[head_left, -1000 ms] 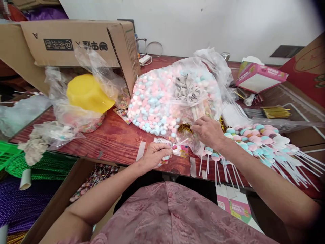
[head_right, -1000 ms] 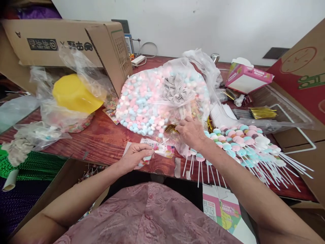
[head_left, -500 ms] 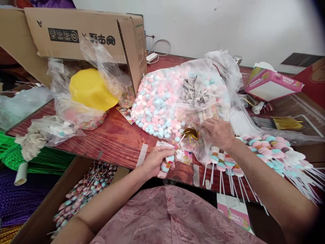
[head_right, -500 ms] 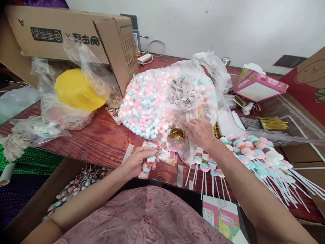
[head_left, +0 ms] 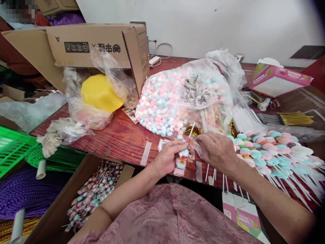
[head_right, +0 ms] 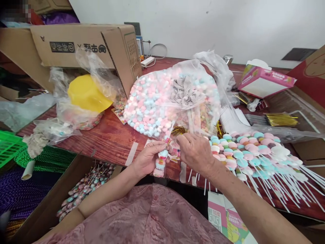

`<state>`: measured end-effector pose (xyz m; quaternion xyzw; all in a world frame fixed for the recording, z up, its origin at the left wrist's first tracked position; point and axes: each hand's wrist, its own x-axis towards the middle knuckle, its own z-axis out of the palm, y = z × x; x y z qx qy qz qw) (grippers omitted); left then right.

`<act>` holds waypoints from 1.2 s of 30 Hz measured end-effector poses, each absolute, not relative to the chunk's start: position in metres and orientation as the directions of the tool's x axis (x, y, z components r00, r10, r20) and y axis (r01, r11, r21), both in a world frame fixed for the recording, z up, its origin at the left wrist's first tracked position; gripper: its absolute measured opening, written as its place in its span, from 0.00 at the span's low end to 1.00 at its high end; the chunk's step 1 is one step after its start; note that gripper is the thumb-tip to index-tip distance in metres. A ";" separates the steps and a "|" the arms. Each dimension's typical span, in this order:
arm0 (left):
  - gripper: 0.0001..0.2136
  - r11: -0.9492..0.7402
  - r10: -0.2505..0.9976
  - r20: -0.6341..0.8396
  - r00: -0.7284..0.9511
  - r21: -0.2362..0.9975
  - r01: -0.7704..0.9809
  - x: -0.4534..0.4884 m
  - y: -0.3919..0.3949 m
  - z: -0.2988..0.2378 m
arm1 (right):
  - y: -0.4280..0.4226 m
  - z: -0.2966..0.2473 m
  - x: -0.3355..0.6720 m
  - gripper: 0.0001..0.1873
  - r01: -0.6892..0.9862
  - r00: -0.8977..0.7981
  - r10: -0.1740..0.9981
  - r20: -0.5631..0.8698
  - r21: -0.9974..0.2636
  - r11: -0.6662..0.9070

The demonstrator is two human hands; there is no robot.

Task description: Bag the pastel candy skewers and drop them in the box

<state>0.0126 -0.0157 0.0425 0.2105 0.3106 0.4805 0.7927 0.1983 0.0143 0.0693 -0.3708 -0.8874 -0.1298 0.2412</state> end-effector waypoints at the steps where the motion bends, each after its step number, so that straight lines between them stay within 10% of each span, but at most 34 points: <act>1: 0.14 0.444 0.895 -0.285 0.342 0.638 -0.630 0.011 -0.017 0.042 | 0.010 0.070 0.199 0.10 0.720 -0.586 0.628 0.512 -0.025 0.693; 6: 0.14 0.457 0.884 -0.301 0.357 0.719 -0.524 -0.002 -0.024 0.038 | -0.007 0.069 0.203 0.10 0.522 -0.432 0.869 0.240 -0.720 0.458; 9: 0.14 0.447 0.878 -0.304 0.370 0.797 -0.406 -0.008 -0.029 0.036 | -0.013 0.062 0.198 0.14 0.331 -0.438 0.898 0.050 -0.919 0.213; 17: 0.13 0.456 0.867 -0.346 0.357 0.842 -0.290 -0.012 -0.040 0.036 | -0.013 0.047 0.184 0.16 0.090 -0.448 0.889 -0.097 -0.994 -0.063; 28: 0.12 0.449 0.851 -0.403 0.336 0.891 -0.067 -0.018 -0.048 0.034 | -0.015 0.043 0.190 0.12 0.224 -0.461 0.849 -0.260 -0.959 -0.172; 32: 0.12 0.300 0.921 -0.250 0.299 0.945 -0.134 -0.016 -0.047 0.031 | -0.027 0.045 0.193 0.11 0.297 -0.377 0.915 -0.142 -0.954 -0.026; 36: 0.16 0.417 0.898 -0.368 0.239 0.886 -0.202 -0.013 -0.046 0.027 | -0.052 0.048 0.192 0.05 0.425 -0.032 0.960 0.278 -0.865 0.265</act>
